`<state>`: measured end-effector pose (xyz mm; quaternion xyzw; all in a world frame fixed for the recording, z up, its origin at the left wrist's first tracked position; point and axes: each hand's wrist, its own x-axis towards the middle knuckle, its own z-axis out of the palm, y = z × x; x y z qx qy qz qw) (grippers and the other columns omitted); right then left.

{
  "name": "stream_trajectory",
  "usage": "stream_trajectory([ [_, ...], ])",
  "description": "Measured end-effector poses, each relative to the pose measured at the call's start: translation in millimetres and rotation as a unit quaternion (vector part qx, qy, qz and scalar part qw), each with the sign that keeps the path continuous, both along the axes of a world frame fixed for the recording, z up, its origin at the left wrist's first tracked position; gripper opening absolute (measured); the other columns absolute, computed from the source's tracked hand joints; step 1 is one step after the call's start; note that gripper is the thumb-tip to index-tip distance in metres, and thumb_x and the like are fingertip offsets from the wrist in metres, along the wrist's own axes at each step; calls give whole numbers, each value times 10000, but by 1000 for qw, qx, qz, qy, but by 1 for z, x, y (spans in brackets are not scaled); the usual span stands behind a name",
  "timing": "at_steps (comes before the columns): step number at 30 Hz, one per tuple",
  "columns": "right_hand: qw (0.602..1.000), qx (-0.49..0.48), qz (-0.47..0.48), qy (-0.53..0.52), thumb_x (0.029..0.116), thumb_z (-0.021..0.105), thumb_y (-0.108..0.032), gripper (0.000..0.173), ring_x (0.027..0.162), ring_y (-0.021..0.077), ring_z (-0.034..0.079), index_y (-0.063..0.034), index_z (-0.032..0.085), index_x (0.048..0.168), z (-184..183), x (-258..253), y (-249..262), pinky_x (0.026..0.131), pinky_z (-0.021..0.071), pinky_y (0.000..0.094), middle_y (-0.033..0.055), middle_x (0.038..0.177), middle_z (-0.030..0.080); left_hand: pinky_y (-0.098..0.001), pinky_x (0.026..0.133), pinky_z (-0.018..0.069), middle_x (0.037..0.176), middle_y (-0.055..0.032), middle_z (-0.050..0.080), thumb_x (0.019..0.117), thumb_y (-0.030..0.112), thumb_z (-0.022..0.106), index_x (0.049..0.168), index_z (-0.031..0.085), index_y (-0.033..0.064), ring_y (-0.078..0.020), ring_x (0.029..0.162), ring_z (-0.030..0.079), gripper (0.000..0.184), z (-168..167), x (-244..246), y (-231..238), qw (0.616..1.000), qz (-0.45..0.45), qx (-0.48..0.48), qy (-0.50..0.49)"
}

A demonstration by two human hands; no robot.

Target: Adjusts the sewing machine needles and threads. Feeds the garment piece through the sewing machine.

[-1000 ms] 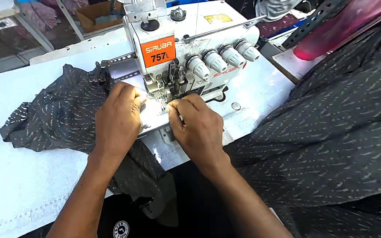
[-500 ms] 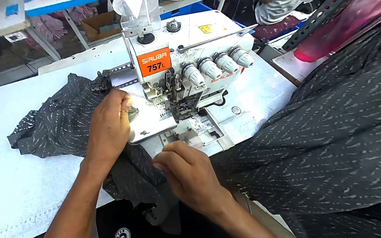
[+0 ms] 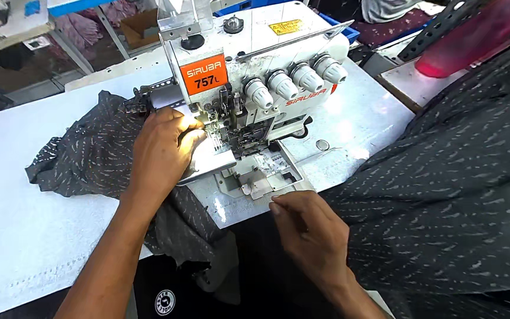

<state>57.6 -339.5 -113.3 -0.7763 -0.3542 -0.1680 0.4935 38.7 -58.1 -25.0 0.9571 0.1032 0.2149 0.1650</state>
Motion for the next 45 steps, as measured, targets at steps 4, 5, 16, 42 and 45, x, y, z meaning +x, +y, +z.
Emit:
stream_trajectory([
  [4, 1000, -20, -19, -1, 979, 660, -188, 116, 706, -1, 603, -101, 733, 1005, -11, -2, -15, 597, 518, 149, -12, 919, 684, -458, 862, 521, 1088, -132, 616, 1068, 199, 537, 1040, 677, 50, -283, 1008, 619, 206, 0, -3, -5, 999, 14, 33, -27],
  [5, 1000, -22, -21, 0, 979, 658, -187, 117, 696, -2, 596, -99, 732, 1000, -14, -3, -18, 589, 511, 147, -10, 910, 683, -453, 841, 536, 1096, -146, 610, 1082, 190, 502, 1060, 650, 28, -281, 990, 627, 220, 0, -6, -4, 999, 24, 28, -39],
  [16, 994, -48, -86, -43, 970, 656, -190, 152, 712, 53, 614, -62, 728, 1011, -3, 13, -29, 613, 532, 209, 35, 915, 688, -226, 688, 524, 1050, -2, 659, 1036, 227, 609, 1149, 688, 93, -59, 782, 607, 192, 1, -29, 16, 965, -3, -228, -126],
  [42, 927, -313, 167, -125, 950, 554, 14, 274, 954, 261, 702, -133, 780, 1000, 18, 112, -78, 795, 572, 452, 47, 1036, 743, -514, 814, 510, 1072, -176, 642, 1085, 260, 517, 1089, 653, 18, -309, 934, 642, 277, -4, -11, 0, 997, 30, 65, 6],
  [45, 931, -302, 155, -134, 955, 548, 34, 261, 927, 268, 689, -99, 763, 1018, 13, 93, -78, 770, 564, 427, 70, 1052, 729, -474, 812, 507, 1041, -171, 642, 1085, 243, 511, 1084, 655, 12, -289, 920, 637, 272, -5, -12, 0, 998, 21, 66, -12],
])
